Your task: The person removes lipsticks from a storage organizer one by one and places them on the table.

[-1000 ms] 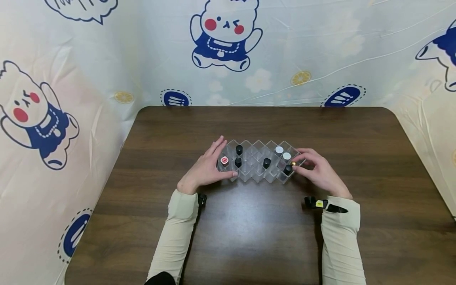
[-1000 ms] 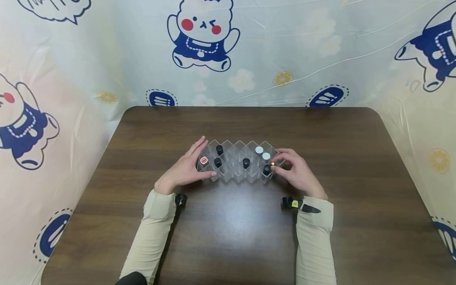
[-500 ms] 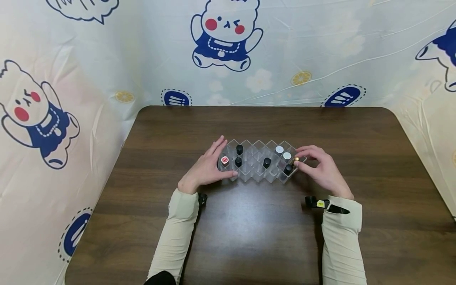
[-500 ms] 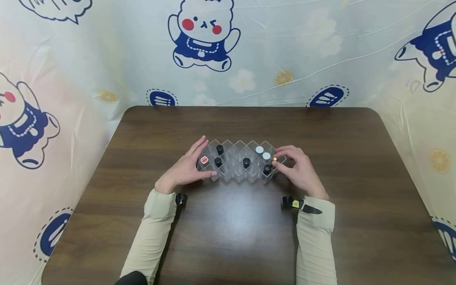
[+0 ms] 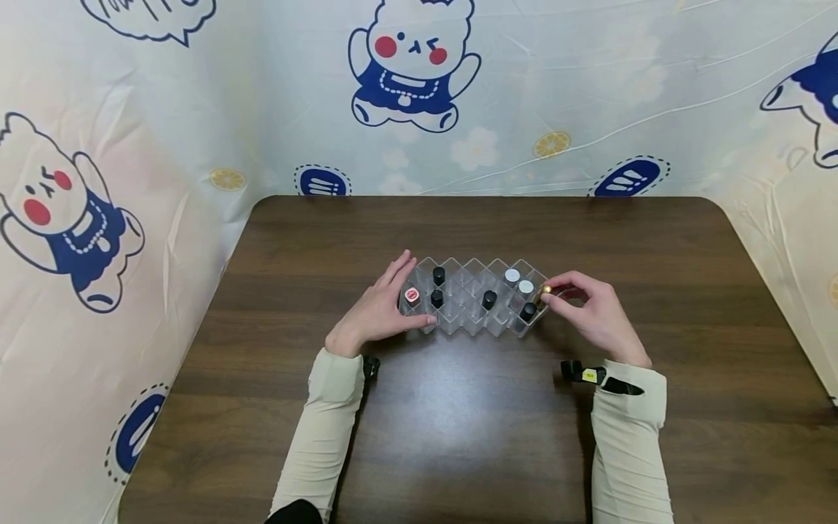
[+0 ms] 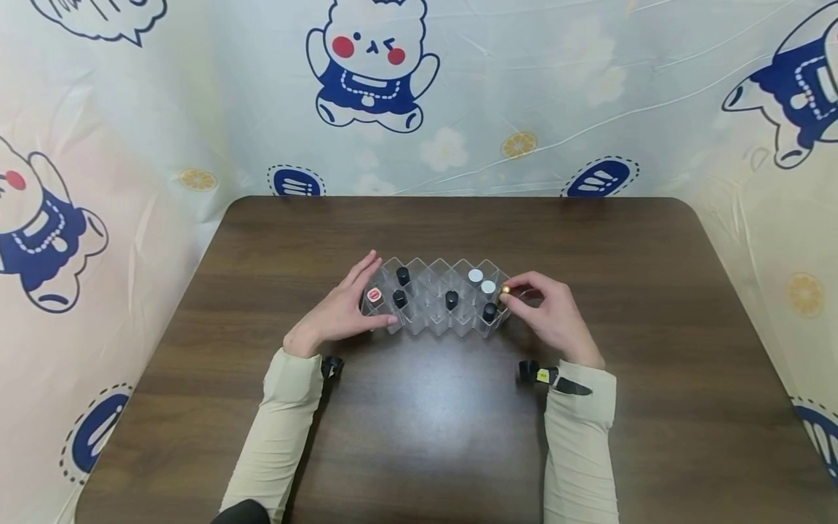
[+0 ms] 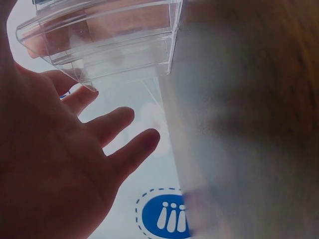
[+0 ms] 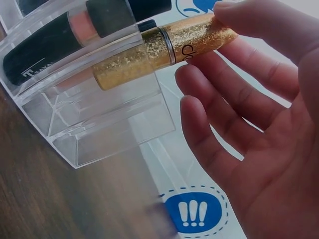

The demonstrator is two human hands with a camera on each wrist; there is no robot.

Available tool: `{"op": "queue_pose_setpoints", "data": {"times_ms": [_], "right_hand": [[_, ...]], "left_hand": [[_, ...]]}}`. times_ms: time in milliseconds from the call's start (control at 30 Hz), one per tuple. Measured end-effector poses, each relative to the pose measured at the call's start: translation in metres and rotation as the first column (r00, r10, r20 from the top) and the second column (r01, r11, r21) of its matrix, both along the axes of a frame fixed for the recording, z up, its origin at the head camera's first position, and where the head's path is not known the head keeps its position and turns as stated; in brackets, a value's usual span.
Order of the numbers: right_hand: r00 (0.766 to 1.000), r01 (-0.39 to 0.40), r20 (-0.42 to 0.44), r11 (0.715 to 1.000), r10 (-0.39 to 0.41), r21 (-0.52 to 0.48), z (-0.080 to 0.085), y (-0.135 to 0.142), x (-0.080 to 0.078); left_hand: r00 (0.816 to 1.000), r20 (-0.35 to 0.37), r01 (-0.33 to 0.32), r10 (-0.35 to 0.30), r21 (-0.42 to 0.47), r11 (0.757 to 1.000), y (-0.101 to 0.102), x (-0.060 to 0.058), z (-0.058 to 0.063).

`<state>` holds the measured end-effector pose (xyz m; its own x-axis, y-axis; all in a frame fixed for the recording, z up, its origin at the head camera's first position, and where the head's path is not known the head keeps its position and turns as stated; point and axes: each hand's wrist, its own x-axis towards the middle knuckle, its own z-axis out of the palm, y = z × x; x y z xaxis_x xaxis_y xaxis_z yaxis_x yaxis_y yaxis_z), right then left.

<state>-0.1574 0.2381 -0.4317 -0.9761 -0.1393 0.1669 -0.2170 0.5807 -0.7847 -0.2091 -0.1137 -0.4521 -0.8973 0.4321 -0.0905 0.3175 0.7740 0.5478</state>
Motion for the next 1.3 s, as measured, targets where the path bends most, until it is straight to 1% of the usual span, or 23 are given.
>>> {"op": "queue_pose_setpoints", "data": {"times_ms": [233,333,567,700,933,1167,1300], "right_hand": [[1.0,-0.001,-0.005,1.0,0.0,-0.015,0.001,0.001,0.0],[1.0,0.0,-0.014,1.0,0.0,-0.016,0.005,-0.001,0.001],[0.997,-0.007,-0.082,0.999,0.004,-0.045,0.033,-0.011,0.012],[0.995,0.002,-0.101,0.999,-0.008,-0.054,0.041,-0.013,0.015],[0.99,0.007,-0.142,0.994,-0.024,-0.113,0.042,-0.011,0.015],[0.98,0.035,-0.187,0.99,-0.06,-0.134,0.045,-0.01,0.017],[0.977,0.057,-0.195,0.987,-0.086,-0.151,0.045,-0.007,0.018]], "left_hand": [[1.0,0.0,0.004,-0.004,-0.006,1.0,0.0,0.0,0.001],[1.0,0.003,0.004,-0.004,-0.002,1.0,0.0,0.0,0.0],[1.0,0.005,0.01,-0.01,0.01,1.0,0.001,0.0,-0.003],[1.0,0.006,0.01,-0.01,0.013,1.0,0.001,0.0,-0.004],[1.0,0.013,0.007,-0.007,0.012,1.0,0.0,-0.001,-0.003],[1.0,0.015,0.006,-0.006,0.007,1.0,0.001,0.0,-0.002],[1.0,0.018,0.008,-0.008,0.012,1.0,0.001,0.001,-0.001]]}}
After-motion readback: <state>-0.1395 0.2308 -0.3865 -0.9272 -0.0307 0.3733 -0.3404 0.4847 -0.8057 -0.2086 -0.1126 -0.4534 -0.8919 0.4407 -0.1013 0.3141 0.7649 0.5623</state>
